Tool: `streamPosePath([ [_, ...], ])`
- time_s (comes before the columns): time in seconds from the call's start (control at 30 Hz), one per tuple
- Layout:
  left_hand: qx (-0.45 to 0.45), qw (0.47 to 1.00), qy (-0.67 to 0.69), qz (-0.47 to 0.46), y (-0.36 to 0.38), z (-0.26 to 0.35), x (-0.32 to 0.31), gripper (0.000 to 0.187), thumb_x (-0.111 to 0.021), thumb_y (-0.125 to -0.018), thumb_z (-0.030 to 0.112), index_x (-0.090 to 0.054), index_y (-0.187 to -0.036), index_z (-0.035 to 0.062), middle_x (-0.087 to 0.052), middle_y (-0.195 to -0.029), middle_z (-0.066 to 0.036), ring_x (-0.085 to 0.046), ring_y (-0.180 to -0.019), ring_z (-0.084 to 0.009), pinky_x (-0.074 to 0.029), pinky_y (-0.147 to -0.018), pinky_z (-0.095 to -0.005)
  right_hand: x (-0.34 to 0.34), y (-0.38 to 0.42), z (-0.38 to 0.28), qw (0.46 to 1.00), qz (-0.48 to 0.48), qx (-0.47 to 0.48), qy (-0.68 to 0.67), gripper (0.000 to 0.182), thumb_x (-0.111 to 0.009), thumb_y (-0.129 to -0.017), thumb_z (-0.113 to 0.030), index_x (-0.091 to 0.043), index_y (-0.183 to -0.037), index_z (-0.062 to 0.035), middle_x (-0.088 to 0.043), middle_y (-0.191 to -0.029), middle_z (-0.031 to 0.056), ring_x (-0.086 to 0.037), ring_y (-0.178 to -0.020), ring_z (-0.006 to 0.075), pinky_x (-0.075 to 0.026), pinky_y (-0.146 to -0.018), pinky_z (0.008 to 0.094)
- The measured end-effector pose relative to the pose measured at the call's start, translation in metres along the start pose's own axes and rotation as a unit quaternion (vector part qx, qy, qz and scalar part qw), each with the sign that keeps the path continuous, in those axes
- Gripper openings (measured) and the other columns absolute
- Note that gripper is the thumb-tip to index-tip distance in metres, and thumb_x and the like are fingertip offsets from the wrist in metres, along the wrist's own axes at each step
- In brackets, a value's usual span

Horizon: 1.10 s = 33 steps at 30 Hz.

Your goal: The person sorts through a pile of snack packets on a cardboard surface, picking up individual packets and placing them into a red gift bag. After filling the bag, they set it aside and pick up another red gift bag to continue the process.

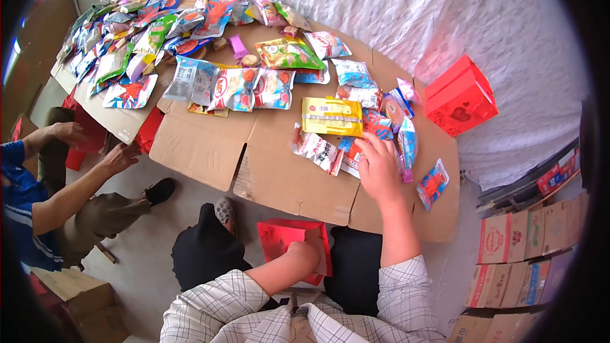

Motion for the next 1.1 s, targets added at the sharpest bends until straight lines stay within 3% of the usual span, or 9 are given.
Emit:
streamPosePath([
  [0.33,0.006,1.0,-0.009,-0.023,-0.019,0.002,-0.013,0.027,-0.071,-0.082,0.022,-0.076,-0.107,0.011,-0.074,-0.11,-0.01,-0.071,-0.103,-0.0291,-0.057,-0.083,-0.044,0.004,0.058,0.057,0.993,0.046,-0.11,0.0,0.026,-0.062,-0.075,0.0,-0.069,-0.1,-0.0029,-0.065,-0.108,0.0093,-0.055,-0.103,0.0318,-0.047,-0.091,0.0421],
  [0.53,-0.012,0.997,-0.036,-0.074,-0.026,0.019,-0.014,0.026,-0.069,-0.084,0.02,-0.076,-0.107,0.0104,-0.073,-0.11,-0.011,-0.071,-0.103,-0.029,-0.057,-0.083,-0.0436,0.006,0.074,0.091,0.972,0.037,-0.151,-0.177,0.029,-0.069,-0.084,-0.012,-0.066,-0.111,-0.002,-0.063,-0.117,0.0131,-0.058,-0.11,0.0336,-0.046,-0.096,0.0421],
  [0.6,-0.021,0.996,-0.046,-0.08,-0.028,0.033,-0.006,0.025,-0.069,-0.084,0.019,-0.075,-0.107,0.0102,-0.073,-0.111,-0.011,-0.071,-0.103,-0.0289,-0.057,-0.083,-0.0436,0.021,0.076,0.092,0.974,0.068,-0.13,-0.172,0.024,-0.066,-0.086,-0.01,-0.066,-0.109,-0.0019,-0.066,-0.111,0.0135,-0.061,-0.102,0.0339,-0.049,-0.091,0.0419],
  [0.7,-0.032,0.992,-0.056,-0.111,-0.031,0.046,-0.005,0.025,-0.069,-0.085,0.019,-0.076,-0.107,0.01,-0.073,-0.111,-0.011,-0.071,-0.103,-0.029,-0.057,-0.082,-0.0436,0.021,0.087,0.096,0.979,0.026,-0.124,-0.16,0.019,-0.067,-0.085,-0.009,-0.066,-0.103,-0.0044,-0.069,-0.095,0.0122,-0.064,-0.084,0.0332,-0.052,-0.075,0.0429],
  [0.77,-0.031,0.992,-0.081,-0.097,-0.061,0.032,-0.051,0.024,-0.067,-0.085,0.019,-0.076,-0.106,0.0099,-0.073,-0.111,-0.011,-0.071,-0.103,-0.029,-0.057,-0.082,-0.0434,0.022,0.089,0.091,0.982,0.006,-0.112,-0.149,0.022,-0.068,-0.085,-0.01,-0.066,-0.106,-0.0042,-0.068,-0.094,0.0123,-0.064,-0.086,0.0324,-0.051,-0.077,0.0419],
  [0.87,-0.03,0.992,-0.074,-0.103,-0.055,0.053,-0.025,0.024,-0.066,-0.087,0.02,-0.076,-0.106,0.0104,-0.073,-0.11,-0.012,-0.071,-0.102,-0.0288,-0.058,-0.082,-0.0433,0.025,0.091,0.081,0.99,-0.039,-0.09,-0.1,0.034,-0.074,-0.082,-0.018,-0.066,-0.112,-0.0053,-0.066,-0.099,0.0094,-0.063,-0.09,0.0303,-0.051,-0.078,0.041],
  [1.1,-0.018,0.989,-0.095,-0.113,-0.066,0.061,-0.042,0.025,-0.069,-0.084,0.017,-0.075,-0.107,0.0101,-0.073,-0.111,-0.01,-0.071,-0.103,-0.0277,-0.058,-0.081,-0.0418,0.016,0.103,0.089,0.988,-0.052,-0.098,-0.104,0.036,-0.077,-0.078,-0.02,-0.066,-0.11,-0.006,-0.061,-0.099,0.0068,-0.063,-0.089,0.0262,-0.052,-0.074,0.039],
])
Point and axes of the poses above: each hand's wrist, its own y-axis away from the middle knuckle, its own x-axis out of the back of the hand, z = x × y, the point moved 10 cm from there along -y, towards the middle knuckle
